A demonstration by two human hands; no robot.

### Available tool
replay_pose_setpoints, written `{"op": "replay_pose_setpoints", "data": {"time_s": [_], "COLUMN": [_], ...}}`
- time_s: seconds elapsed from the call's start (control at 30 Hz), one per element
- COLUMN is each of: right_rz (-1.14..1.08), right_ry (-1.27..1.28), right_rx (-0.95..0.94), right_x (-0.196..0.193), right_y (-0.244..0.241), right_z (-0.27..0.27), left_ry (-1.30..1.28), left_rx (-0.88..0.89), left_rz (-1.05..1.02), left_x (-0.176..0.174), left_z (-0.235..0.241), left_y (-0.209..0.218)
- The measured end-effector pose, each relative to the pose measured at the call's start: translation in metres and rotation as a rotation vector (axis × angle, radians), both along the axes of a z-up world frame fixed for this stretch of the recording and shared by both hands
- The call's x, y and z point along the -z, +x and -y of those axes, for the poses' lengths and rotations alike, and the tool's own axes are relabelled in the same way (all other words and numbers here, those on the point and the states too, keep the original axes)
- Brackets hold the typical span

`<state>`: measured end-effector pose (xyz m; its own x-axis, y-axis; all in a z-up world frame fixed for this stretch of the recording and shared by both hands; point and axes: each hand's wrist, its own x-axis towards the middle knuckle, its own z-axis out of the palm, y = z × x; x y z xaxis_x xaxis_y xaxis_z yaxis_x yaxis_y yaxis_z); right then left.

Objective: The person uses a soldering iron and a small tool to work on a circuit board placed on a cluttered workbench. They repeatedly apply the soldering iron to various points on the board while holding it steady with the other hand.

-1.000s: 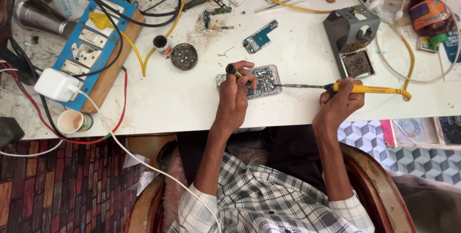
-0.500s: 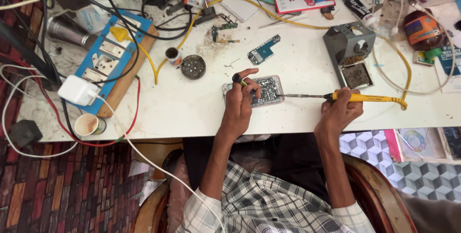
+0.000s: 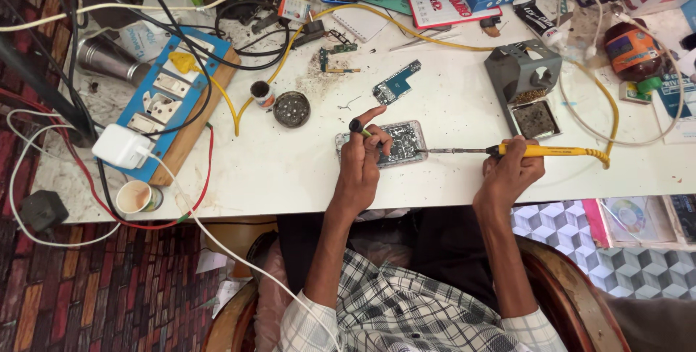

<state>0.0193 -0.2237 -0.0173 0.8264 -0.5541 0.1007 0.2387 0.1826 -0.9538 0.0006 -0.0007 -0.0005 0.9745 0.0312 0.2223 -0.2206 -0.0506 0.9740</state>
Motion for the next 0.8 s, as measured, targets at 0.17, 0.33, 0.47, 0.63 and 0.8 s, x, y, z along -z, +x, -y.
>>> {"op": "replay_pose_setpoints", "data": {"time_s": [0.17, 0.33, 0.47, 0.63, 0.8], "right_rz": [0.051, 0.059, 0.068, 0.068, 0.064], "right_ry": [0.034, -0.018, -0.022, -0.033, -0.031], "right_rx": [-0.035, -0.06, -0.042, -0.035, -0.027], "right_x": [0.003, 0.01, 0.013, 0.012, 0.012], "right_y": [-0.005, -0.004, -0.002, -0.001, -0.002], "right_z": [0.003, 0.007, 0.006, 0.005, 0.005], "left_ry": [0.0, 0.036, 0.027, 0.009, 0.033], "left_rx": [-0.002, 0.0, -0.001, 0.007, 0.004], "left_rz": [-0.003, 0.003, 0.021, 0.072, 0.05], "left_x": [-0.001, -0.002, -0.001, 0.0, -0.002], "left_z": [0.0, 0.002, 0.001, 0.001, 0.0], "left_y": [-0.001, 0.0, 0.0, 0.0, 0.0]}}
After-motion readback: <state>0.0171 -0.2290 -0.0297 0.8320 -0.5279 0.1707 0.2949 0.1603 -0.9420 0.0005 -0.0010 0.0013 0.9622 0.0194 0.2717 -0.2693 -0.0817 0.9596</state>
